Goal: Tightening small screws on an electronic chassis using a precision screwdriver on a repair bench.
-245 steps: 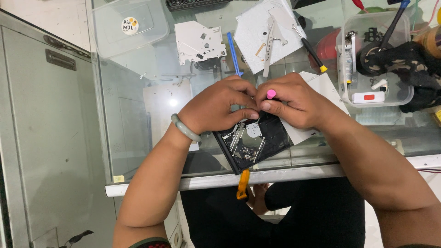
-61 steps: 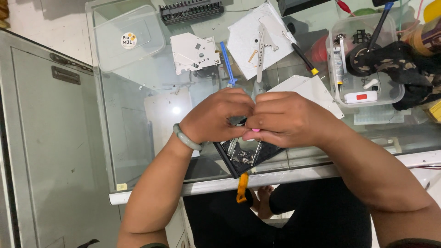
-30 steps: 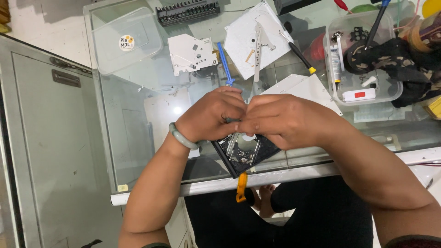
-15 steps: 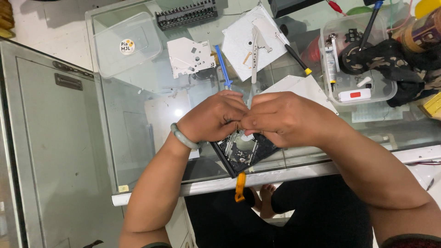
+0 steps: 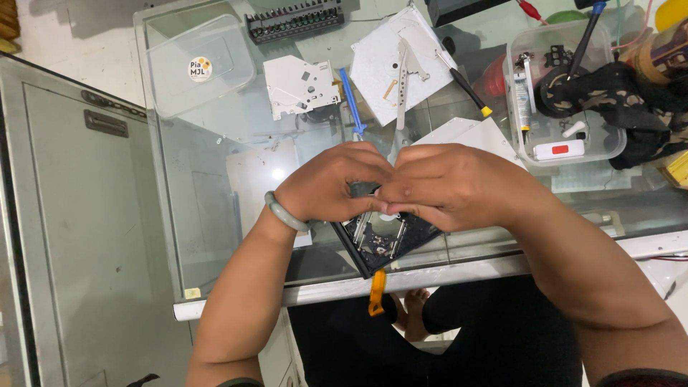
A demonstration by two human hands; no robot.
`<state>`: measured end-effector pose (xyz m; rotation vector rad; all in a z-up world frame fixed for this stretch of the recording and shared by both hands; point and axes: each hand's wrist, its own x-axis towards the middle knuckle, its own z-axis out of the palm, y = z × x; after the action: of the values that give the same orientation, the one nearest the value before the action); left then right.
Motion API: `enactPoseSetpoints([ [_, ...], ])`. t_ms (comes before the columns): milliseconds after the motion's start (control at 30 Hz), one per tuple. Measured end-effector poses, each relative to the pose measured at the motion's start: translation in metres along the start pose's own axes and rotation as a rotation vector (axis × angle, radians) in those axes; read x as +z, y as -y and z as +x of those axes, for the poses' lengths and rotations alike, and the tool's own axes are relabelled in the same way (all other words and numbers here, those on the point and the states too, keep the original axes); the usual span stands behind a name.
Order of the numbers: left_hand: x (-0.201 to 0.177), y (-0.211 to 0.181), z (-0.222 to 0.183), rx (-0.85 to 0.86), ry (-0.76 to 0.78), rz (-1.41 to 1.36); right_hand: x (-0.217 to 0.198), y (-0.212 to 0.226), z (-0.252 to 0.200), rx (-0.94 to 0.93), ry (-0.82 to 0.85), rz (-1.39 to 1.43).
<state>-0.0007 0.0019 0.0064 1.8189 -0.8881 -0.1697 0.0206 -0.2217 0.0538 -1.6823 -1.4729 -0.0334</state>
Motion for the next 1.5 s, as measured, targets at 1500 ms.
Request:
enactPoseSetpoints([
  [1500, -0.103, 0.009, -0.083, -1.015, -0.474, 1.087, 0.016, -0.074, -0.029, -0.052, -0.769, -0.224],
])
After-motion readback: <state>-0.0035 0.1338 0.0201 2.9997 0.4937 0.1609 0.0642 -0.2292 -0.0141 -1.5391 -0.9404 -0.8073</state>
